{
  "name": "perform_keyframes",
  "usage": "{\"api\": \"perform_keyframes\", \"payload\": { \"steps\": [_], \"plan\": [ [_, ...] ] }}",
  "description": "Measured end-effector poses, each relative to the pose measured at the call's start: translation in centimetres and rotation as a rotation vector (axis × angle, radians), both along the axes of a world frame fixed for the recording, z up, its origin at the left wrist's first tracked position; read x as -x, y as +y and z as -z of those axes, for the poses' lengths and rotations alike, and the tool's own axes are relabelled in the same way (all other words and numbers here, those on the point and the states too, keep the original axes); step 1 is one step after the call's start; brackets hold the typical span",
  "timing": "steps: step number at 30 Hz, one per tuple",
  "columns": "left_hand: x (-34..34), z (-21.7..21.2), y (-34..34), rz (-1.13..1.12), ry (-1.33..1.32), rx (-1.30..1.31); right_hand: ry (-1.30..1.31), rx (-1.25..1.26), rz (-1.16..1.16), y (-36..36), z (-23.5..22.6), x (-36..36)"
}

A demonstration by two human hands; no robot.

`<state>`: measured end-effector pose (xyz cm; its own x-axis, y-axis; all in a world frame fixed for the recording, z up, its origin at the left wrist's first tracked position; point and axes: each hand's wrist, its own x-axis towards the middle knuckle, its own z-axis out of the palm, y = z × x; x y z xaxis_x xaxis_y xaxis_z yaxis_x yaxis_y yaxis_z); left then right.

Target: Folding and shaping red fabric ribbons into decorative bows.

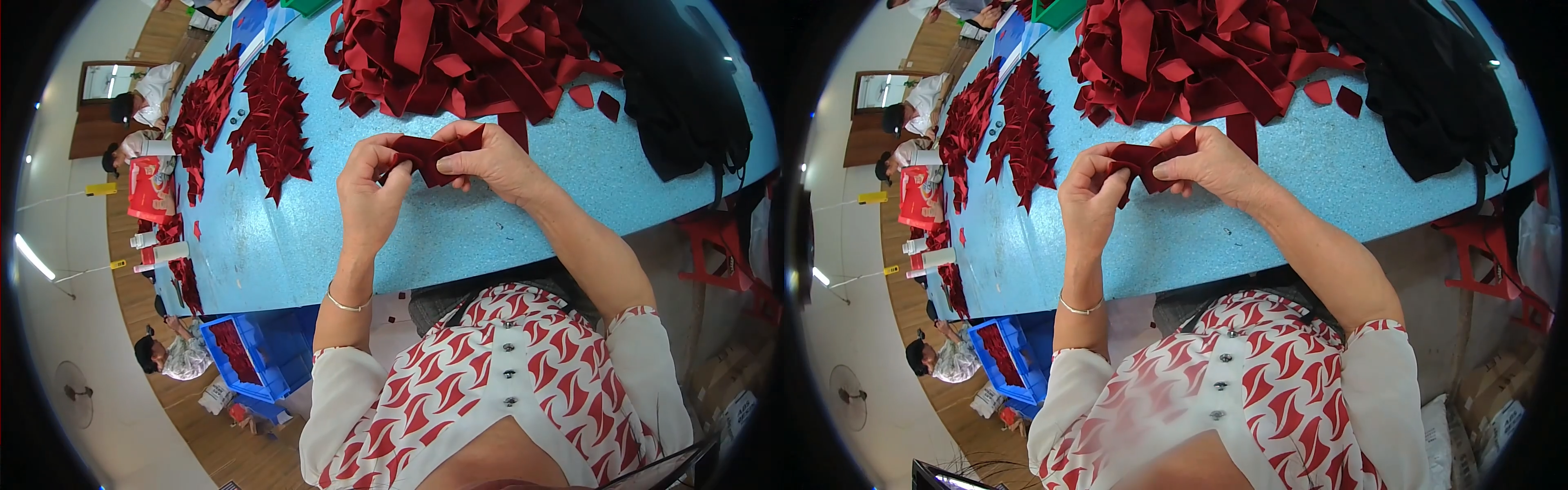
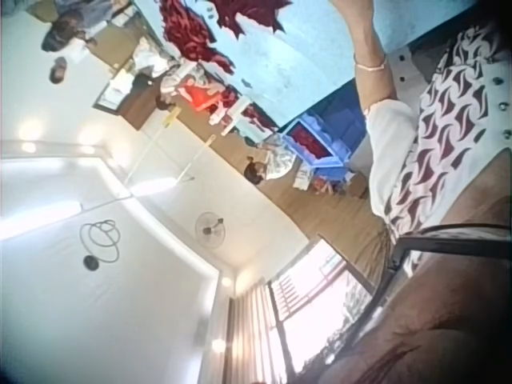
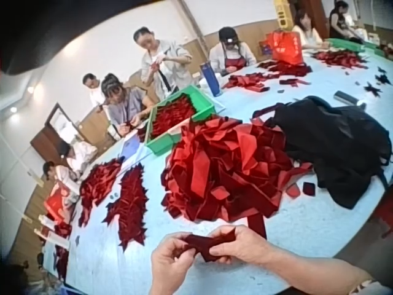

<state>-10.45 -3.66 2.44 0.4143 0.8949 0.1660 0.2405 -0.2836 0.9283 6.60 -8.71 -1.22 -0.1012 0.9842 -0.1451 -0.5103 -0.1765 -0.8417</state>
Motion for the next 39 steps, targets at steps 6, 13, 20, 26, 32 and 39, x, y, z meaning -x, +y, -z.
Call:
{"api": "perform_keyframes", "payload": {
  "steps": [6,13,20,26,32,39],
  "plan": [
    [-0.4,-0.7,-0.9,0.094,0.178,-0.252,0.014,0.003,-0.001,0.0,0.0,0.0],
    [-0.1,-1.1,-0.4,0.082,0.048,0.453,-0.043,-0.038,0.026,-0.1,-0.2,0.1],
    [0.3,0.1,0.3,0.033,-0.011,0.453,-0.029,-0.063,0.049,-0.1,-0.2,0.3],
    [-0.3,-0.4,-0.4,0.035,-0.033,0.431,-0.007,-0.052,0.068,0.0,0.1,0.2],
    [-0.1,0.0,-0.4,0.067,-0.065,0.454,-0.007,-0.06,0.062,-0.1,0.0,0.3],
    [-0.9,0.9,-0.8,0.034,-0.154,0.463,-0.138,-0.071,0.116,-0.4,-0.2,0.6]
  ]
}}
